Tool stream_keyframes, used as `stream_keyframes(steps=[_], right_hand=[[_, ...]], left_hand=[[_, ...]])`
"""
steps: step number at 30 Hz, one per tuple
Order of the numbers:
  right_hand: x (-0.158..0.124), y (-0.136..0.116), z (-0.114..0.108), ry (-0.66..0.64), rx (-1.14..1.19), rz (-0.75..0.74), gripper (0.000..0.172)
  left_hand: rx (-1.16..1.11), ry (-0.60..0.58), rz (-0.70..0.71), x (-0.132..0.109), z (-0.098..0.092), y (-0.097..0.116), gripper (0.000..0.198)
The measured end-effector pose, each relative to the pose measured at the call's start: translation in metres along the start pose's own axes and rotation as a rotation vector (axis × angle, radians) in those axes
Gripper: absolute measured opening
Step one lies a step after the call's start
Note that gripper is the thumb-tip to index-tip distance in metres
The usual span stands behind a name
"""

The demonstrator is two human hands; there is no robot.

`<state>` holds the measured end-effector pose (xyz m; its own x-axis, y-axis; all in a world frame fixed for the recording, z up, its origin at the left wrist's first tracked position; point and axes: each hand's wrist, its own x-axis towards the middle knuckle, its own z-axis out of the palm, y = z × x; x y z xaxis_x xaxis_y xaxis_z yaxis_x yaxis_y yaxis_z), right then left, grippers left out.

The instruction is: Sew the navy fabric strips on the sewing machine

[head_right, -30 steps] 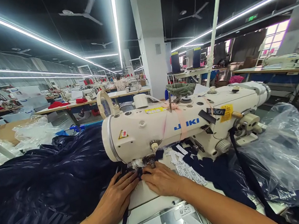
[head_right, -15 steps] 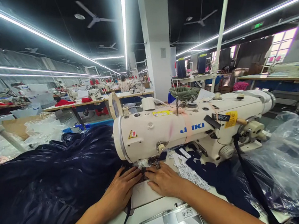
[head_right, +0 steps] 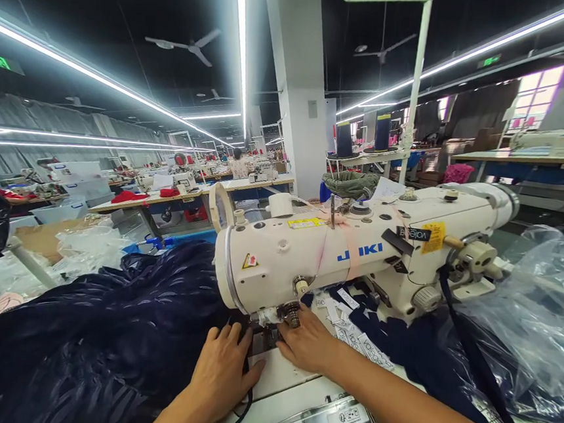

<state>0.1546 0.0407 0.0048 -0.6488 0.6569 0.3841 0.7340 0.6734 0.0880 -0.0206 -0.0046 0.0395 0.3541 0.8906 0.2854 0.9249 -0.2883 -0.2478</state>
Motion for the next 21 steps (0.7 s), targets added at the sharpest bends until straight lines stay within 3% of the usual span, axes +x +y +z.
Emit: stream_keyframes(steps=[8, 15, 21], right_hand=[[-0.014, -0.001, -0.034, -0.167, 0.114, -0.142, 0.027], [-0.012, 0.008, -0.030, -0.109, 0.092, -0.218, 0.026], [-0.011, 0.003, -0.029, -0.153, 0.013, -0.234, 0.025]], left_hand=[[-0.010, -0.043, 0.132, 0.016, 0.010, -0.013, 0.034], [-0.030, -0.015, 0.144, 0.018, 0.015, -0.016, 0.032], [-0.020, -0.015, 0.151, 0.021, 0.015, -0.017, 0.030]])
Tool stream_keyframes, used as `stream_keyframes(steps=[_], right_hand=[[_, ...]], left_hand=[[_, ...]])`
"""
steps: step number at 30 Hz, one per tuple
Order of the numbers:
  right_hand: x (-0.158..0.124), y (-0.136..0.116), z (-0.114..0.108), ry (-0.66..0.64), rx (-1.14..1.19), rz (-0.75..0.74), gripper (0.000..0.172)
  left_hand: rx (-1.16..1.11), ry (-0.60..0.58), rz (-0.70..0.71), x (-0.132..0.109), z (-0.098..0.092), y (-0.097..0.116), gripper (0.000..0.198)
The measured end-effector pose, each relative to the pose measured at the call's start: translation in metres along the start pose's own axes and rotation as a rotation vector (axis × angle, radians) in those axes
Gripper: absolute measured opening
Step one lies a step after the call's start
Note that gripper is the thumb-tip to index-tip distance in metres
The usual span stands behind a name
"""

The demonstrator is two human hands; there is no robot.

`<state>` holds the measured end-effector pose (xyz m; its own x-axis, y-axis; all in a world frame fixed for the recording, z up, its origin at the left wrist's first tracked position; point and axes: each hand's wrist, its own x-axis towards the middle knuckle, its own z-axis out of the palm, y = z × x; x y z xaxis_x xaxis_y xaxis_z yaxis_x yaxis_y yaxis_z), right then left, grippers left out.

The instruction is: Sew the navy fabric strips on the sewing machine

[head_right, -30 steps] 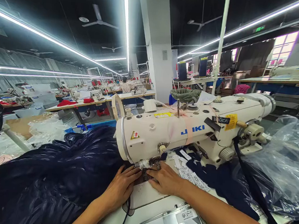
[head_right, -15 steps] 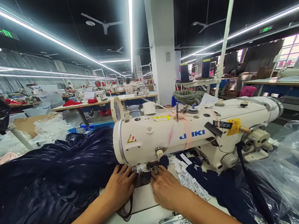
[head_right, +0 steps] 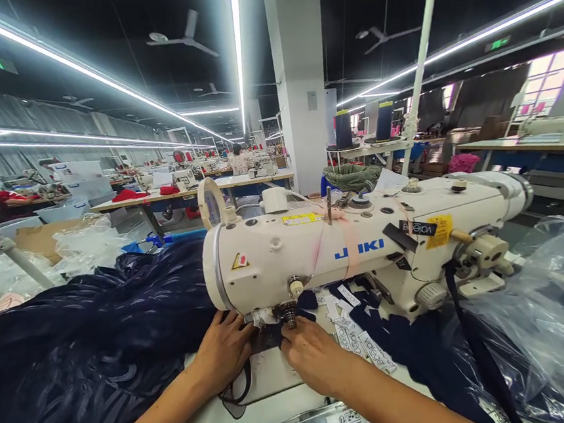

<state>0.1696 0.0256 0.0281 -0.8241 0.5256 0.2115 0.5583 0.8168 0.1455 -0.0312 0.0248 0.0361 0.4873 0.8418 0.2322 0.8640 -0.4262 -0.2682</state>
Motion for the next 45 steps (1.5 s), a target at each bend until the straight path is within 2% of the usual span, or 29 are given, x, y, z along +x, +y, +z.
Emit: stream_keyframes(steps=[5, 19, 24, 28, 35, 39, 45], right_hand=[[0.004, -0.005, 0.002, -0.006, -0.034, -0.026, 0.025], [0.007, -0.017, -0.009, -0.035, -0.086, 0.022, 0.024], [0.009, -0.020, 0.002, 0.005, -0.100, 0.034, 0.017], [0.010, -0.022, 0.011, 0.045, -0.123, 0.057, 0.018], [0.014, -0.025, 0.013, 0.064, -0.117, 0.114, 0.019], [0.013, -0.020, 0.015, 0.089, -0.105, 0.116, 0.019], [0.007, 0.005, 0.010, 0.162, -0.042, 0.108, 0.020]], left_hand=[[-0.002, -0.014, -0.006, 0.000, -0.003, 0.001, 0.028], [-0.015, -0.040, -0.017, 0.003, -0.002, 0.000, 0.024], [-0.028, -0.065, -0.025, 0.007, 0.000, -0.001, 0.022], [-0.039, -0.057, -0.021, 0.010, 0.002, -0.003, 0.021], [-0.045, -0.050, -0.028, 0.015, 0.003, -0.004, 0.022], [-0.036, -0.068, -0.047, 0.015, 0.003, -0.003, 0.021], [-0.006, -0.124, -0.080, 0.012, -0.008, 0.000, 0.024]])
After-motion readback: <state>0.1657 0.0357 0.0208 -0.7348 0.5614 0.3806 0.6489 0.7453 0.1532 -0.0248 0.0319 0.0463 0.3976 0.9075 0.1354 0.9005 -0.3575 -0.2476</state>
